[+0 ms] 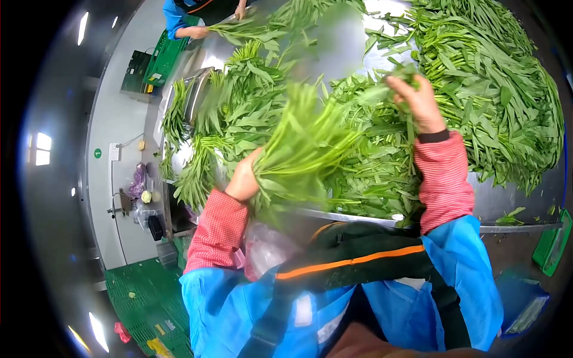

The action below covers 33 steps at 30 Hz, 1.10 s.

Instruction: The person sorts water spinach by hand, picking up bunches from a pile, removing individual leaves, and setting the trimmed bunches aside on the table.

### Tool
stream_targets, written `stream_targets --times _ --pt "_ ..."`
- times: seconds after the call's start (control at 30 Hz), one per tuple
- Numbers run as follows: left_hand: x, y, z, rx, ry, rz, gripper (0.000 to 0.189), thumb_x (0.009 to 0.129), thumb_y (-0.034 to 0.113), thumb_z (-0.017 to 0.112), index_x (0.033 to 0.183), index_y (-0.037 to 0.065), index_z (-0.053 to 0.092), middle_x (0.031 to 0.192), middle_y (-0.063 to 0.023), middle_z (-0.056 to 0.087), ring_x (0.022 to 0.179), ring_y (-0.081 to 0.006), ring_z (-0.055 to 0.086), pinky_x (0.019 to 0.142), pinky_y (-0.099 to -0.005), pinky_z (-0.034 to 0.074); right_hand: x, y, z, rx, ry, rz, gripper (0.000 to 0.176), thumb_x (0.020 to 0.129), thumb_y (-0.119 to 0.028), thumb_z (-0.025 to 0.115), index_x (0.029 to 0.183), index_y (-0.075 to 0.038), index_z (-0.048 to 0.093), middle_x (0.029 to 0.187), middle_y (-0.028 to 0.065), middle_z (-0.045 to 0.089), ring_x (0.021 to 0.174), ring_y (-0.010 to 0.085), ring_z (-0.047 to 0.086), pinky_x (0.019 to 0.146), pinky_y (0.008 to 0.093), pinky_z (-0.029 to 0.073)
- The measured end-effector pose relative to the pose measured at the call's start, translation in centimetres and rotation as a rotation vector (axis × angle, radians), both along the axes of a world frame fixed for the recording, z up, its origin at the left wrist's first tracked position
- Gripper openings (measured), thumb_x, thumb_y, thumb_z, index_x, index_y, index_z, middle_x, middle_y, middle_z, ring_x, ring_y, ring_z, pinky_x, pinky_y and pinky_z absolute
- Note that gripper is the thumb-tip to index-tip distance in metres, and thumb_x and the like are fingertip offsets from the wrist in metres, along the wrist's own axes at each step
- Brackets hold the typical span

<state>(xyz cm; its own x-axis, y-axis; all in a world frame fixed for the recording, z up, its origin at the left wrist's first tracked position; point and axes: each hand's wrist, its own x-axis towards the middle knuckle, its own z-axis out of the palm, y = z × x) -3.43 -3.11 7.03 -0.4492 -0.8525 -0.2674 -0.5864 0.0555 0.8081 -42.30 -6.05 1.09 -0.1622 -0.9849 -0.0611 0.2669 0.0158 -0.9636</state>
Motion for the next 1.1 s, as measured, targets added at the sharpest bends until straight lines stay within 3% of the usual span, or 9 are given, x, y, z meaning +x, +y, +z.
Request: stream_targets --times 0.07,0.2,0.3,0.4,0.53,0.63,0.73,0.87,1.1 --pt "1.8 -0.3 -1.3 0.155 0.110 0.153 0.046 0.084 0.005 0.064 0.128 -0.002 0.050 0.116 -0.0112 0.063 0.104 -0.0170 0.059 0.092 -0.0289 0.046 -2.3 1.5 1.2 -0.051 -0.231 0.072 0.023 0.085 -0.026 0.069 0.098 -0.008 0.061 0.065 -0.0037 0.059 0.039 0.0029 0.041 0.036 0.0165 0.031" --pt "3.0 -0.9 -1.4 0.104 -0.056 0.104 0.049 0.081 0.008 0.067 0.127 -0.001 0.051 0.116 -0.0095 0.062 0.103 -0.0166 0.059 0.090 -0.0303 0.048 -5.3 1.9 0.9 -0.485 -0.690 0.442 0.021 0.090 -0.023 0.063 0.106 -0.010 0.058 0.074 0.0016 0.063 0.046 0.0041 0.048 0.041 0.0160 0.040" --pt "1.8 -0.7 -0.5 0.268 0.198 0.191 0.057 0.075 0.003 0.071 0.128 -0.001 0.050 0.117 -0.0092 0.061 0.102 -0.0179 0.060 0.088 -0.0312 0.049 -2.1 0.3 -3.4 -0.370 -0.126 0.529 0.026 0.086 -0.025 0.064 0.105 -0.008 0.060 0.096 0.0121 0.063 0.084 0.0211 0.062 0.065 0.0372 0.053" --pt "1.0 -0.5 0.3 0.385 0.319 0.193 0.057 0.074 0.000 0.069 0.128 -0.002 0.050 0.116 -0.0098 0.061 0.101 -0.0188 0.060 0.085 -0.0325 0.052 2.2 1.4 -2.2 -0.135 1.659 0.106 0.027 0.079 -0.027 0.069 0.095 -0.005 0.065 0.089 0.0135 0.064 0.082 0.0268 0.063 0.072 0.0400 0.050" --pt "1.3 -0.3 0.2 0.360 0.192 0.197 0.061 0.076 -0.003 0.067 0.132 -0.001 0.045 0.121 -0.0112 0.058 0.104 -0.0199 0.060 0.083 -0.0328 0.053 4.2 0.6 1.6 -0.306 0.778 0.195 0.048 0.076 -0.044 0.070 0.102 -0.004 0.063 0.090 0.0174 0.064 0.087 0.0311 0.062 0.076 0.0413 0.049" --pt "0.0 0.5 0.7 0.369 0.248 0.239 0.062 0.076 -0.004 0.067 0.134 0.000 0.043 0.124 -0.0112 0.056 0.106 -0.0201 0.059 0.085 -0.0331 0.053 6.9 -0.9 -1.7 -0.419 1.107 0.075 0.061 0.071 -0.045 0.075 0.111 -0.001 0.060 0.096 0.0156 0.064 0.087 0.0263 0.062 0.078 0.0356 0.049" --pt "0.3 0.8 0.7 0.389 0.278 0.244 0.064 0.077 -0.003 0.067 0.135 0.001 0.042 0.126 -0.0109 0.054 0.108 -0.0205 0.058 0.087 -0.0336 0.052 7.7 -2.2 -6.4 -0.339 0.583 0.318 0.032 0.085 -0.027 0.064 0.104 -0.001 0.065 0.094 0.0126 0.066 0.084 0.0222 0.062 0.077 0.0319 0.050" --pt "2.0 1.5 0.7 0.429 0.321 0.261 0.065 0.077 -0.003 0.067 0.136 0.001 0.040 0.128 -0.0106 0.052 0.110 -0.0209 0.056 0.090 -0.0342 0.050 2.3 -2.2 -5.8 0.213 0.056 0.059 0.018 0.092 -0.016 0.057 0.100 -0.003 0.067 0.089 0.0043 0.068 0.082 0.0127 0.061 0.076 0.0263 0.049" --pt "1.1 1.4 0.4 0.507 0.360 0.244 0.068 0.078 -0.003 0.068 0.139 0.002 0.037 0.133 -0.0099 0.049 0.115 -0.0217 0.054 0.095 -0.0353 0.048 6.7 -0.1 1.6 -0.194 0.416 0.082 0.032 0.087 -0.029 0.065 0.106 -0.003 0.064 0.078 0.0001 0.061 0.067 0.0076 0.053 0.058 0.0240 0.043"
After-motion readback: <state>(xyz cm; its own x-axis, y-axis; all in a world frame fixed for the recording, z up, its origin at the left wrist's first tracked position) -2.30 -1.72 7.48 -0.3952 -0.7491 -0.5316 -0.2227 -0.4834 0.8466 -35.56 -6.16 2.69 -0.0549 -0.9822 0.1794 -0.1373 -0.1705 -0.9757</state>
